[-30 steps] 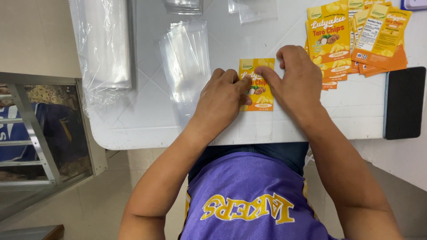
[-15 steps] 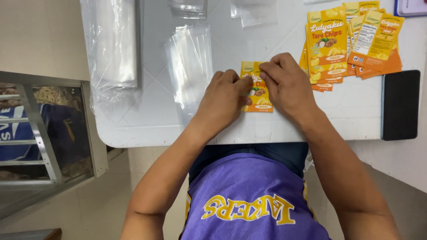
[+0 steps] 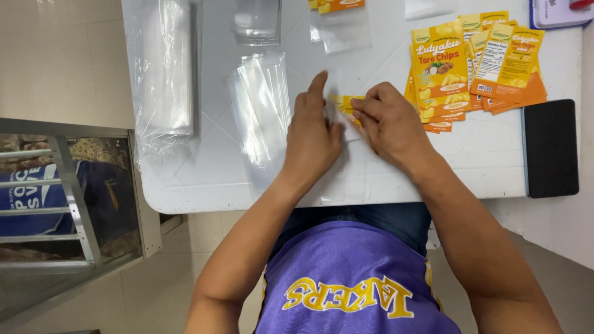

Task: Peeling adhesive labels from a sheet and sticking them onto clear plastic envelopes.

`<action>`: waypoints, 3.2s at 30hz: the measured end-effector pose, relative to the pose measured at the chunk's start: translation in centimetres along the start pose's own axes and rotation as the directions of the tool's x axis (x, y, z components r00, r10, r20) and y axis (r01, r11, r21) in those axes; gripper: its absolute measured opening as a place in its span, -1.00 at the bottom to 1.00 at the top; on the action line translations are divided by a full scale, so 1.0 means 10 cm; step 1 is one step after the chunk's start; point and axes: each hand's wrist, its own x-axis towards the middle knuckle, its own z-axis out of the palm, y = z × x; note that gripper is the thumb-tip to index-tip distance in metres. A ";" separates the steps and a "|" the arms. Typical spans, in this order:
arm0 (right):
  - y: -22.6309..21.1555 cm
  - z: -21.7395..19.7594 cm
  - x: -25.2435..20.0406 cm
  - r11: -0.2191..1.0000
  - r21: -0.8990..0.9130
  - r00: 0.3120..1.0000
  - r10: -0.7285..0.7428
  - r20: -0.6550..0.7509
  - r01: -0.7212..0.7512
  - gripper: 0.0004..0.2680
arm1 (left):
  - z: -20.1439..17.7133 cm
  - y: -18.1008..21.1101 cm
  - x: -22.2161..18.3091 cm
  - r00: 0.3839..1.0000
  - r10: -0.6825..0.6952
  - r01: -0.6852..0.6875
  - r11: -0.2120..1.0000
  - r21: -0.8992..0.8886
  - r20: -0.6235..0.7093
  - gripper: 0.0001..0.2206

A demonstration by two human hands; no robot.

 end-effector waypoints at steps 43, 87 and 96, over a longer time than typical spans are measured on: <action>-0.82 -1.11 0.54 0.975 0.020 0.889 -0.194 -0.414 0.222 -0.76 | -1.34 -0.67 -0.83 0.806 -0.507 0.132 0.657 -0.742 -0.305 -0.71; 0.50 -1.02 -0.05 0.851 -0.252 0.886 0.423 -0.189 -0.460 -0.59 | -0.73 -0.63 -1.22 0.923 0.169 -0.350 0.741 0.573 0.345 -0.11; 0.68 -1.01 -0.07 0.819 -0.114 0.810 0.519 -0.274 -0.563 -0.68 | -0.84 -0.84 -1.34 0.897 0.346 -0.437 0.792 0.426 0.276 -0.65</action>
